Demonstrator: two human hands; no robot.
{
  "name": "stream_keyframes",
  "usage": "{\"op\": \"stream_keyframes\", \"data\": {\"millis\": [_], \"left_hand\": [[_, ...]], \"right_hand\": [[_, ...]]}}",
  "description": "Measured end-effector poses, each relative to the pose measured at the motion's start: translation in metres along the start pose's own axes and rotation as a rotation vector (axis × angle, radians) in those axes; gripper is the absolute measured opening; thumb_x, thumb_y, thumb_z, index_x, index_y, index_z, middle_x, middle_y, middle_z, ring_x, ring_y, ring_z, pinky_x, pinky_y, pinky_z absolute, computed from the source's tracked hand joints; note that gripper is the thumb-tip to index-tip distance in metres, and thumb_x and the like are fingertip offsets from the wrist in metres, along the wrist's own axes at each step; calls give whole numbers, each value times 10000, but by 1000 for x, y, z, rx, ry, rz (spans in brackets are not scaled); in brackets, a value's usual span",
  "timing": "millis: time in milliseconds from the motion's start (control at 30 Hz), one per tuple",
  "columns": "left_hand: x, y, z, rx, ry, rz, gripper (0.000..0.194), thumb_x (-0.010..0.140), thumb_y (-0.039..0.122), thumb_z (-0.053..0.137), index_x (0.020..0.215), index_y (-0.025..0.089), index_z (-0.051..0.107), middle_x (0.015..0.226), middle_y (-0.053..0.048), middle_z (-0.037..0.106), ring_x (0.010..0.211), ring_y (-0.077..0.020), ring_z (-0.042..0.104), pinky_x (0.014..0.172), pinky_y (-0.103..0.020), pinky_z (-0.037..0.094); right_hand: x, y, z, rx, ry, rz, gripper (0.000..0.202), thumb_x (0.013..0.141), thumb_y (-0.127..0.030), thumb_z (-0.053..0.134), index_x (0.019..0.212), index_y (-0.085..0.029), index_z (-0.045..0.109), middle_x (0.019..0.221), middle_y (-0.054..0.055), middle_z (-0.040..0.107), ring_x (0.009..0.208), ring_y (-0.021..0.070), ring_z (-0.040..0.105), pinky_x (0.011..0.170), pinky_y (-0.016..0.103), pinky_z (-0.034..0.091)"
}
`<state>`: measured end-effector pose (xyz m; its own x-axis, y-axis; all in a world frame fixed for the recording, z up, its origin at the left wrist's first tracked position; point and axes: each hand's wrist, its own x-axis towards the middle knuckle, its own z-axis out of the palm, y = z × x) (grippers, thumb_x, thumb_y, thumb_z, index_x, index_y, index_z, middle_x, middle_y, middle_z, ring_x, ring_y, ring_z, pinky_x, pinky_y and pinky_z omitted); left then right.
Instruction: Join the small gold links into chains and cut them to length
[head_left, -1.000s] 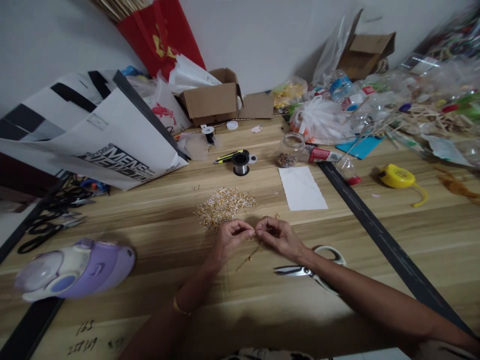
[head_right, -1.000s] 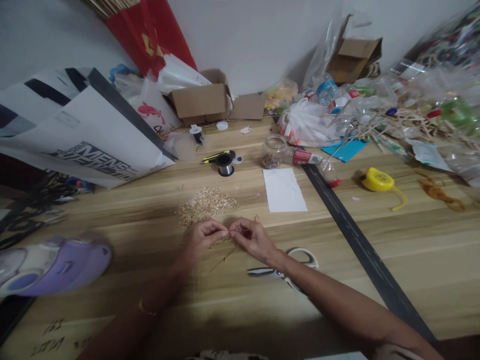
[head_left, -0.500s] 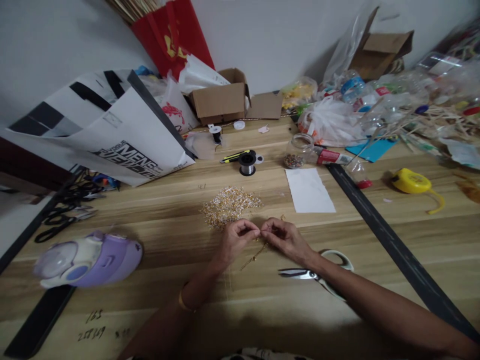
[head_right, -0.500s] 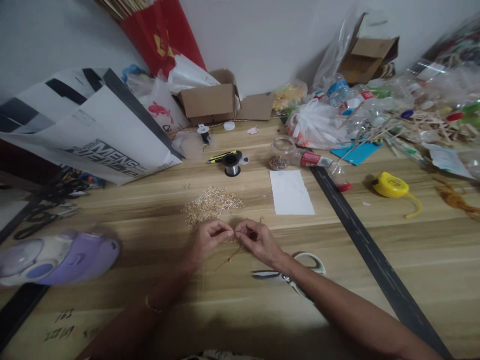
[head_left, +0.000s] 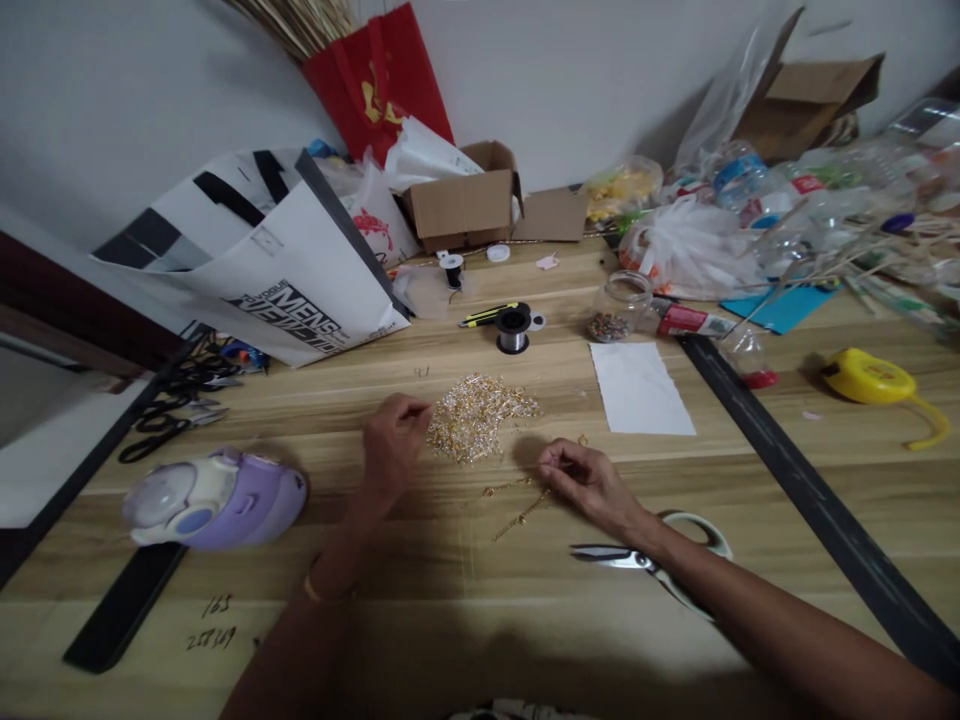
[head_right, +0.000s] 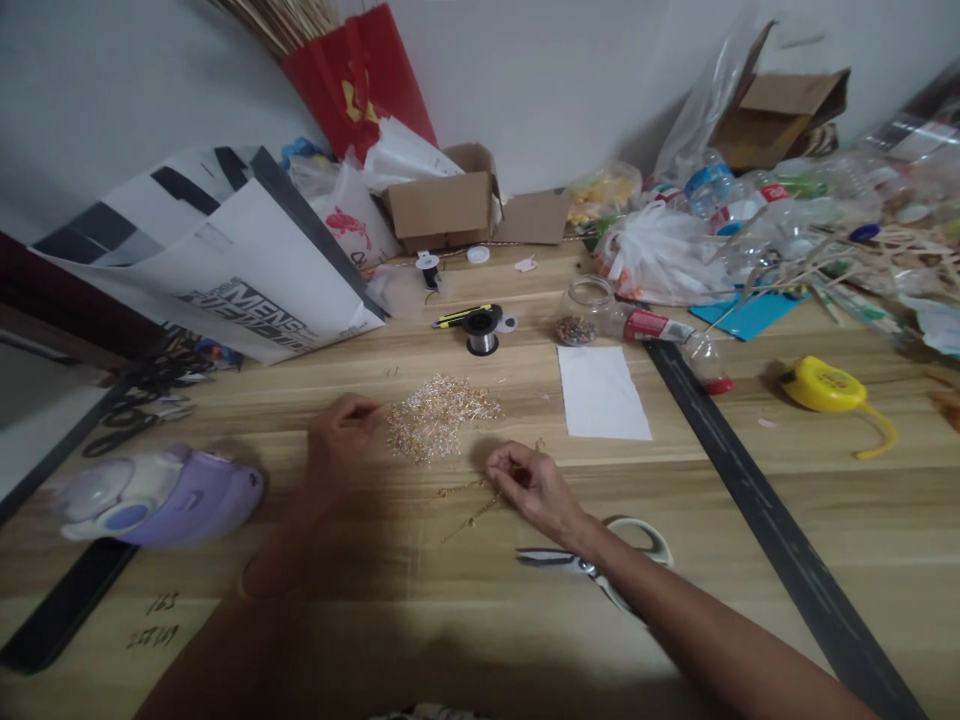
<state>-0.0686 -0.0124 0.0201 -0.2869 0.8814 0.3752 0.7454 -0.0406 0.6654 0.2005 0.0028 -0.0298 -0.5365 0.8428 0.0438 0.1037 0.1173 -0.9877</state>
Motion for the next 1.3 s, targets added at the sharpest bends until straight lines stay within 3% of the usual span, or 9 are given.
{"op": "stream_keyframes", "data": {"millis": [167,333,433,533,633,833,900,1000,1300], "left_hand": [[1,-55,-35,466,102,71,154,809,266,538,725,168,622,744,-60,643,759,-209,582,746,-327,457],[-12,-75,-45,694,-47,78,173,807,183,472,862,170,636,867,-96,635,876,-255,565,823,-382,446],[-14,-65,-42,706,-22,112,301,810,198,476,1077,139,601,1017,-136,597,990,-280,526,899,-426,423],[-10,-45,-34,577,31,153,324,828,231,482,1112,122,592,1082,-149,581,1049,-283,509,948,-441,402],[-11,-18,-19,360,-1,207,276,842,265,490,1060,155,619,1061,-116,605,1052,-257,524,972,-424,396],[-33,37,26,-210,-432,130,150,795,228,578,883,190,694,936,-71,687,896,-190,622,846,-313,476],[-40,47,40,-326,-501,47,129,768,211,600,836,181,705,840,-67,700,802,-180,635,763,-294,494],[-47,56,54,-446,-564,-63,101,732,209,636,788,168,709,794,-63,706,745,-169,639,713,-270,493],[-53,57,68,-567,-521,-267,80,687,230,675,676,151,678,677,-32,678,642,-141,598,617,-227,451]], "right_hand": [[1,-2,1,-12,24,-5,247,852,-391,547,770,-158,555,653,-4,489,600,114,439,533,225,339],[1,-2,1,-1,30,1,227,851,-371,550,773,-158,560,654,-9,493,598,111,437,539,225,340],[2,-1,0,18,37,8,232,844,-376,561,771,-156,563,655,-12,496,598,109,440,541,222,339],[2,-1,-1,38,39,19,249,839,-395,569,771,-155,563,661,-12,492,602,107,437,541,220,337],[2,-1,-1,44,31,22,257,844,-403,566,779,-155,558,660,-13,488,598,103,431,533,215,333],[1,-4,0,83,26,36,272,837,-418,579,788,-151,557,663,-13,502,574,88,425,511,203,335],[1,-5,0,83,22,28,284,833,-429,584,789,-150,562,660,-10,505,576,91,429,508,203,339],[1,-6,-1,78,6,17,303,833,-444,583,791,-144,573,650,-7,500,581,94,424,509,206,335],[1,-7,-1,100,16,4,313,820,-458,596,776,-148,580,670,6,531,610,107,452,535,218,359]]}}
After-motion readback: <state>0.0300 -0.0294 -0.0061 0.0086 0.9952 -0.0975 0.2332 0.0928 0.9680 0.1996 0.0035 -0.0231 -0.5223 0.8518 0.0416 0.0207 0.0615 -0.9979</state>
